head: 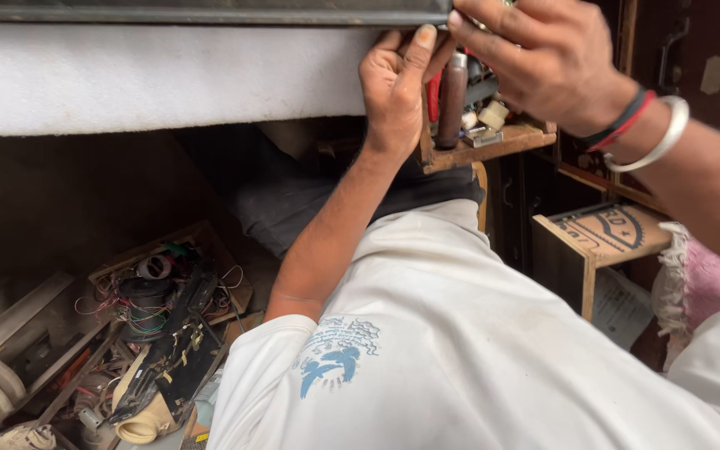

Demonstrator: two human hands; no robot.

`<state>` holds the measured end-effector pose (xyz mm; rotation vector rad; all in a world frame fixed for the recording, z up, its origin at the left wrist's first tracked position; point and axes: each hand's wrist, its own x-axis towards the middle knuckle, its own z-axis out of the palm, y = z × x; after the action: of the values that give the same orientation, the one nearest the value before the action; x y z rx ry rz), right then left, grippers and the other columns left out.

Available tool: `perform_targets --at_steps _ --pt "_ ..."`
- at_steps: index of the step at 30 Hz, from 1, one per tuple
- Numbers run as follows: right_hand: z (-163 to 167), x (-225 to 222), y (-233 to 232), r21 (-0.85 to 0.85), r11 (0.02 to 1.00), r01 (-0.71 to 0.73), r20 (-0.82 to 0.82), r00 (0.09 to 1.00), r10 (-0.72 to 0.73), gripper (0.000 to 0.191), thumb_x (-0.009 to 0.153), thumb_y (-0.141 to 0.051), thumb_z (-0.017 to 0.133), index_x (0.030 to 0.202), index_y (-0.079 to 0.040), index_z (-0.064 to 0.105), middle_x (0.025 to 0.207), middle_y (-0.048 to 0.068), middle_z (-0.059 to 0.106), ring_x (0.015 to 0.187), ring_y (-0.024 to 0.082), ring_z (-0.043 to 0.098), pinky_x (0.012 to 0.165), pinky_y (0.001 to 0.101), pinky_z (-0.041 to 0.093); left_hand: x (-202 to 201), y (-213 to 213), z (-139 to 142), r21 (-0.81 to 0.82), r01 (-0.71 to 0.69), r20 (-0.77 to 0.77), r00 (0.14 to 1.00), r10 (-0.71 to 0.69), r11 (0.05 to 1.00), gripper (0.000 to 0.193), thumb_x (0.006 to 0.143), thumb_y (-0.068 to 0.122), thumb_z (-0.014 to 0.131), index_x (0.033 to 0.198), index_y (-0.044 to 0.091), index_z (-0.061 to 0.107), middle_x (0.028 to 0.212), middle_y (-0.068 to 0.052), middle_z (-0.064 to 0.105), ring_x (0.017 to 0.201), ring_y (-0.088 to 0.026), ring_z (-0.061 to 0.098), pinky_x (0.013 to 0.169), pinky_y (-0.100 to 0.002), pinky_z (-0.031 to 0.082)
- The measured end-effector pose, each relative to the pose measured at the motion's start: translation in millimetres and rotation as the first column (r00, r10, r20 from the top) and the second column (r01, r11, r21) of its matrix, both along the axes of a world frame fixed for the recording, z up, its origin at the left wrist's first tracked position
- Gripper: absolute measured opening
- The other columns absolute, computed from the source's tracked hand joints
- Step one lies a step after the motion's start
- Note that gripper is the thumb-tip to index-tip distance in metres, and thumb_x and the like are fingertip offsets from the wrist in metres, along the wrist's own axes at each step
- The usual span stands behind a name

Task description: The person pries along the edge of a television's plastic back cover to release its clips, then lifts the cover off the set, exposing the internal circuit board. They carry the removed cover across the cluttered workshop and hold it up while working along its edge.

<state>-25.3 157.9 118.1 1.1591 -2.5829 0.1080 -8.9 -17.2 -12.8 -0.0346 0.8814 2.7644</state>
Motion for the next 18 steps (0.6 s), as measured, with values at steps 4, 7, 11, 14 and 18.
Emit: perform_targets --at_steps 4,7,11,14,18 --pt "35.6 -2.6 -7.5 0.178 0.983 0.041 0.138 0.988 -0.066 0.059 0.074 -0.016 0.076 0.132 -0.007 0.070 0.131 0.004 0.069 0.093 0.017 0.067 0.080 0.0309 0.057 -0.6 0.9 -1.1 -0.017 -0.007 -0.010 1.000 0.007 1.000 0.021 0.111 0.006 0.060 0.123 -0.011 0.066 0.120 -0.015 0.070 0.116 -0.023 0.072 0.109 -0.039 0.060" --pt "61.3 -5.6 -19.0 0.252 0.967 0.041 0.167 0.982 -0.085 0.057 0.075 -0.015 0.077 0.131 -0.007 0.070 0.130 0.003 0.070 0.102 0.016 0.069 0.079 0.0300 0.058 0.1 1.1 -3.5 -0.002 0.009 0.004 1.000 -0.009 1.000 0.022 0.111 0.006 0.060 0.124 -0.011 0.065 0.123 -0.017 0.071 0.115 -0.023 0.072 0.110 -0.039 0.059" --pt "80.0 -16.1 -32.5 0.465 0.885 0.029 0.253 0.953 -0.164 0.053 0.078 -0.017 0.074 0.131 -0.011 0.071 0.120 -0.001 0.070 0.099 0.012 0.070 0.067 0.0266 0.057 1.5 2.1 -6.4 -0.014 0.006 0.010 1.000 -0.006 1.000 0.019 0.113 0.005 0.060 0.120 -0.013 0.064 0.116 -0.019 0.071 0.110 -0.022 0.072 0.111 -0.038 0.059" --pt "85.1 -17.6 -37.4 0.541 0.840 0.053 0.181 0.967 -0.178 0.037 0.088 -0.017 0.073 0.124 -0.015 0.072 0.115 -0.005 0.069 0.095 0.009 0.069 0.061 0.0250 0.055 2.4 3.7 -7.4 -0.024 0.008 0.009 1.000 -0.008 1.000 0.020 0.112 0.006 0.060 0.121 -0.012 0.064 0.118 -0.019 0.071 0.112 -0.023 0.072 0.108 -0.037 0.059" --pt "80.4 -8.8 -41.5 0.538 0.840 0.073 -0.034 0.997 -0.065 0.032 0.084 -0.020 0.072 0.116 -0.013 0.073 0.123 -0.004 0.069 0.093 0.008 0.066 0.065 0.0208 0.053 4.0 6.1 -7.8 -0.009 -0.010 0.005 1.000 0.010 1.000 0.020 0.112 0.005 0.060 0.120 -0.013 0.065 0.123 -0.016 0.068 0.114 -0.022 0.070 0.108 -0.037 0.058"
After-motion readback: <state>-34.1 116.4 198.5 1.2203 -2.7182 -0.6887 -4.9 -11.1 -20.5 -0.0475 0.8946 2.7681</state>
